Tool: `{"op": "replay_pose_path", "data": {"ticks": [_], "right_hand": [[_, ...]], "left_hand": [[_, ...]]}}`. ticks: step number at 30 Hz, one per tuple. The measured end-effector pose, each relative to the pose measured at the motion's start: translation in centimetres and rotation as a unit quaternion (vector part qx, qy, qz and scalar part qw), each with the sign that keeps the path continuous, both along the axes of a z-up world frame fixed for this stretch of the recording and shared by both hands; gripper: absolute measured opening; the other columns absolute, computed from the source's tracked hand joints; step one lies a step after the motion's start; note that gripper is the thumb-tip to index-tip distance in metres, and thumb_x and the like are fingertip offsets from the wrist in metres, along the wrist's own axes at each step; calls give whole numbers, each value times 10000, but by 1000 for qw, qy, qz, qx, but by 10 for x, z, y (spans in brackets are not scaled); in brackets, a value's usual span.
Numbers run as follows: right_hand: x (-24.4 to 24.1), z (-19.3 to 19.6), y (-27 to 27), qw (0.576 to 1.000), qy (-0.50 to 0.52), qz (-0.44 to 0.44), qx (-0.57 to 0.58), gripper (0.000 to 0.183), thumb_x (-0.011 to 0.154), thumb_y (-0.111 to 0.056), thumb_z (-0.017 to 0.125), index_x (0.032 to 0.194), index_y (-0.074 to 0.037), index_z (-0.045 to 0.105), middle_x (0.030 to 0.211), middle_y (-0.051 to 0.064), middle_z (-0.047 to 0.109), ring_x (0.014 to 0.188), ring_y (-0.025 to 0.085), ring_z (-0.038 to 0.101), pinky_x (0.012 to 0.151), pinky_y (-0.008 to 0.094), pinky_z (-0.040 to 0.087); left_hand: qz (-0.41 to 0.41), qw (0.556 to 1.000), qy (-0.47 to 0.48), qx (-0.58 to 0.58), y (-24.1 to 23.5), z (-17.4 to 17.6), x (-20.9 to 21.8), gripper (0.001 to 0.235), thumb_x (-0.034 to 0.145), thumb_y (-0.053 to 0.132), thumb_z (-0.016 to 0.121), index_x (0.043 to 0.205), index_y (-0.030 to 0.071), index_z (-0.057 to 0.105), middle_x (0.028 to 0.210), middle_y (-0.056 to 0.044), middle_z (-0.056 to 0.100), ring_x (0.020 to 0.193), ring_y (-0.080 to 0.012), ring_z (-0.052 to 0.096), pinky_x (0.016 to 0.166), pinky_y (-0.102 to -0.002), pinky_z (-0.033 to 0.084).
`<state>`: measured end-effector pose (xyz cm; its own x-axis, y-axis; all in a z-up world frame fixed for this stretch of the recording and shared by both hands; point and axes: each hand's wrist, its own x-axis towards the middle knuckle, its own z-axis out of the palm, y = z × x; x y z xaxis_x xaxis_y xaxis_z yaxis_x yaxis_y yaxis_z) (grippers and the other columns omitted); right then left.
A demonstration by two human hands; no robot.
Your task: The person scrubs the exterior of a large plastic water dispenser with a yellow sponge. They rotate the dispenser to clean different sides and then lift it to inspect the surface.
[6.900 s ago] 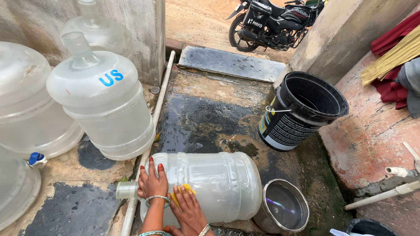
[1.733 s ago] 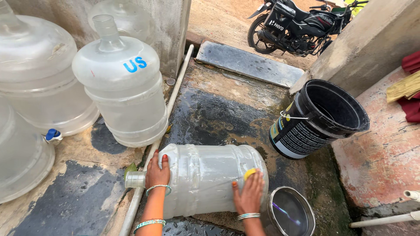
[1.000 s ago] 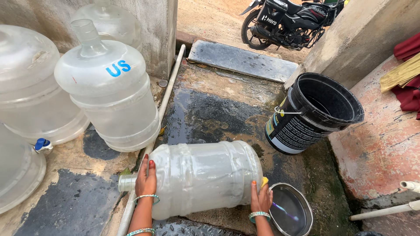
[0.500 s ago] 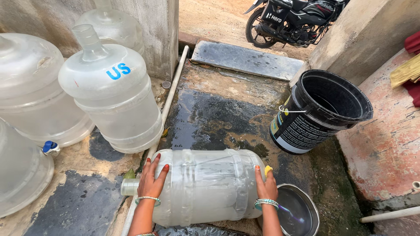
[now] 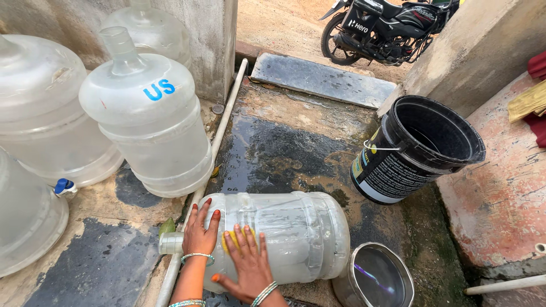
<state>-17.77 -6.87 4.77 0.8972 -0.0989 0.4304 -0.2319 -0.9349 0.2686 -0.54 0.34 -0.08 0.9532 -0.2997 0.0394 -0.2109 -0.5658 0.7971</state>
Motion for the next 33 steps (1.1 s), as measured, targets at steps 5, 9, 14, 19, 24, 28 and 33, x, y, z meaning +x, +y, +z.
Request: {"op": "replay_pose_path", "data": {"ticks": [5, 9, 14, 19, 24, 28, 33], "right_hand": [[-18, -7, -93, 926, 123, -222, 279, 1010, 889, -811, 111, 1582, -79, 73, 1695, 114, -18, 1551, 278, -72, 1193, 552, -138], [-49, -14, -151, 886, 94, -362, 275, 997, 863, -797, 95, 1569, -93, 85, 1672, 110, 4, 1546, 270, -66, 1213, 508, -129], [-45, -44, -99, 947, -27, -261, 185, 1005, 937, -764, 125, 1548, 32, 83, 1650, 281, -42, 1518, 433, -67, 1213, 522, -81], [-28, -66, 0, 993, 33, 40, 105, 993, 936, -787, 148, 1592, -49, 48, 1641, 265, -72, 1524, 385, -104, 1202, 513, -92], [-33, -67, -46, 998, -5, 0, 66, 939, 934, -768, 118, 1586, -97, 32, 1687, 141, -34, 1552, 279, -92, 1229, 538, -98], [-72, -57, -137, 938, -15, -299, 177, 930, 926, -722, 31, 1575, -59, 85, 1667, 116, -29, 1524, 292, -84, 1203, 550, -97], [-94, -49, -156, 914, -86, -340, 202, 1011, 940, -724, 31, 1515, 81, 235, 1669, 198, -15, 1546, 325, -56, 1234, 479, -54]], "left_hand": [[3, 1000, 27, 11, -1, -1, 0, 539, 889, 620, 540, 1402, 454, 541, 1597, -83, 383, 1410, -339, 423, 1093, -460, 394], [14, 998, 43, 34, -4, 3, -1, 516, 895, 621, 527, 1391, 482, 542, 1605, -54, 376, 1435, -324, 400, 1104, -472, 389], [17, 996, 75, 44, -7, 5, 0, 479, 895, 633, 512, 1358, 514, 552, 1622, 8, 338, 1471, -316, 334, 1121, -486, 359], [12, 997, 67, 22, -6, 6, 0, 464, 891, 630, 522, 1334, 506, 577, 1632, 8, 336, 1462, -344, 344, 1129, -482, 361], [4, 998, 65, 9, -5, 4, -1, 448, 890, 620, 531, 1313, 489, 599, 1630, 2, 341, 1467, -348, 341, 1117, -486, 367], [0, 998, 56, -4, -5, 5, 1, 443, 892, 613, 541, 1307, 475, 611, 1625, -14, 349, 1465, -351, 345, 1118, -487, 369], [6, 998, 56, -2, -5, 8, -1, 440, 890, 592, 556, 1307, 465, 617, 1618, -31, 357, 1454, -356, 345, 1114, -496, 358]]}}
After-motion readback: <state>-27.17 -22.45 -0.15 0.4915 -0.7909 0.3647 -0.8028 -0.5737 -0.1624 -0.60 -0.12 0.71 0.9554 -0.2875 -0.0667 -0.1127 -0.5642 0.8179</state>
